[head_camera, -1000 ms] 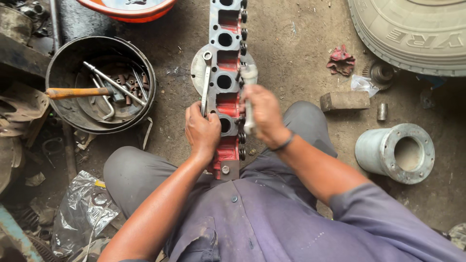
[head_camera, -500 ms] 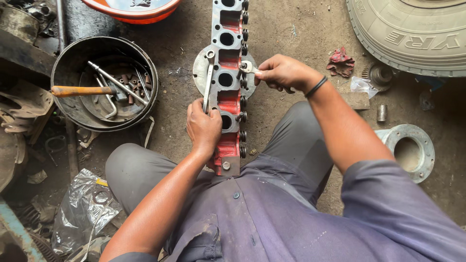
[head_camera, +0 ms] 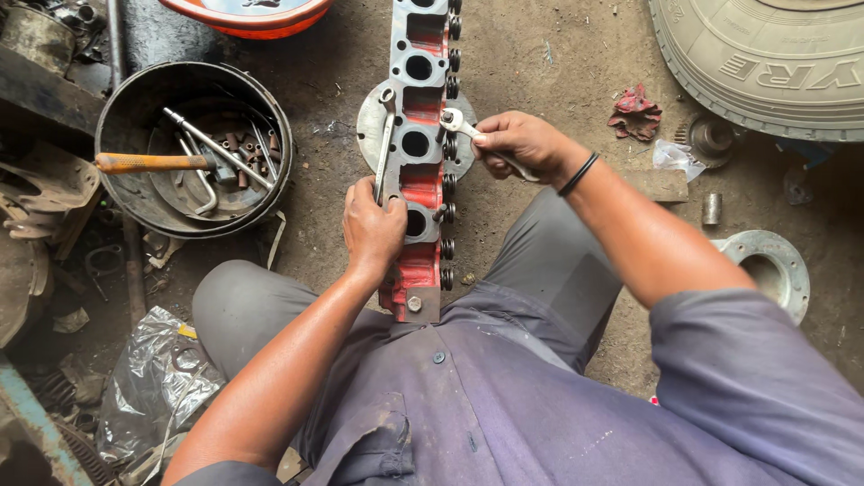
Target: The person assembles engine components by hand and using a wrench, tightening bolts and placing metal rods into an engine block.
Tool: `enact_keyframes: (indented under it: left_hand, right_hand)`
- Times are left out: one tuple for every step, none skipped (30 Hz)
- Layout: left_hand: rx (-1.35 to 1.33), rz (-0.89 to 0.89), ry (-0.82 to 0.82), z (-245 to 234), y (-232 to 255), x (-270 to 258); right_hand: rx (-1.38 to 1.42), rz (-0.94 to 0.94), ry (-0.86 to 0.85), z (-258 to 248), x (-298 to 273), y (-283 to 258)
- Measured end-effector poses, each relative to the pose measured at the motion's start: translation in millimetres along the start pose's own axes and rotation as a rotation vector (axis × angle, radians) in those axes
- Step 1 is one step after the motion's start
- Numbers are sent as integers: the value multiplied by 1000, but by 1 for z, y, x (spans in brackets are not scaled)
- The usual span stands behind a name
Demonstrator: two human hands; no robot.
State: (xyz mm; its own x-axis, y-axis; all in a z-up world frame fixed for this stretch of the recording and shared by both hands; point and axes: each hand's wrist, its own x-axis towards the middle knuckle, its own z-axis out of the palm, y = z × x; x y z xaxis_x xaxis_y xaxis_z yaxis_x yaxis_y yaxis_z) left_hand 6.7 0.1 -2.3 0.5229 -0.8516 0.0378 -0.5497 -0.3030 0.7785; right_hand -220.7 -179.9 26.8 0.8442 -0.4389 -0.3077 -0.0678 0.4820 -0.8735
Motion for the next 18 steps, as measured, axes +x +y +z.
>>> enact_keyframes:
  left_hand:
    - [10, -13, 2, 0, 2, 0]
    - [20, -29, 7, 1, 3, -1]
    - [30, -45, 12, 1, 5, -1]
    - [28, -43, 16, 1, 6, -1]
    - [25, -41, 20, 0, 7, -1]
    - [21, -41, 19, 0, 7, -2]
    - [18, -47, 15, 0, 8, -3]
    - [13, -51, 12, 0, 9, -3]
    - [7, -55, 9, 0, 9, -3]
    - [14, -48, 10, 0, 9, -4]
    - [20, -42, 11, -1, 9, -5]
    - [27, -33, 15, -1, 9, -4]
    - [24, -37, 14, 0, 9, -2]
    - [24, -45, 10, 0, 9, -3]
    - [24, -53, 7, 0, 9, -4]
    - [26, -41, 11, 1, 8, -3]
    - [28, -28, 15, 1, 8, -3]
    - [31, -18, 17, 1, 8, -4]
  right_hand:
    - [15, -10, 6, -5, 0, 5]
    - [30, -19, 8, -8, 0, 10]
    - [45, -27, 10, -10, 1, 13]
    - [46, -33, 22, -12, 3, 16]
    - [47, -39, 33, -13, 5, 18]
    - [50, -42, 49, -13, 4, 21]
    - [35, -45, 71, -13, 4, 23]
    - [17, -51, 94, -13, 4, 24]
    - [-1, -56, 118, -13, 4, 25]
    - [5, -55, 132, -11, 2, 26]
    - [10, -55, 147, -9, 1, 27]
    - [15, -58, 159, -7, 2, 27]
    - [35, -73, 178, -4, 1, 28]
    - [60, -85, 196, 0, -1, 30]
    - [85, -97, 215, 4, -3, 33]
    - [104, -93, 246, 9, -3, 35]
    - [124, -90, 278, 13, -2, 37]
    - [146, -84, 310, 18, -2, 40]
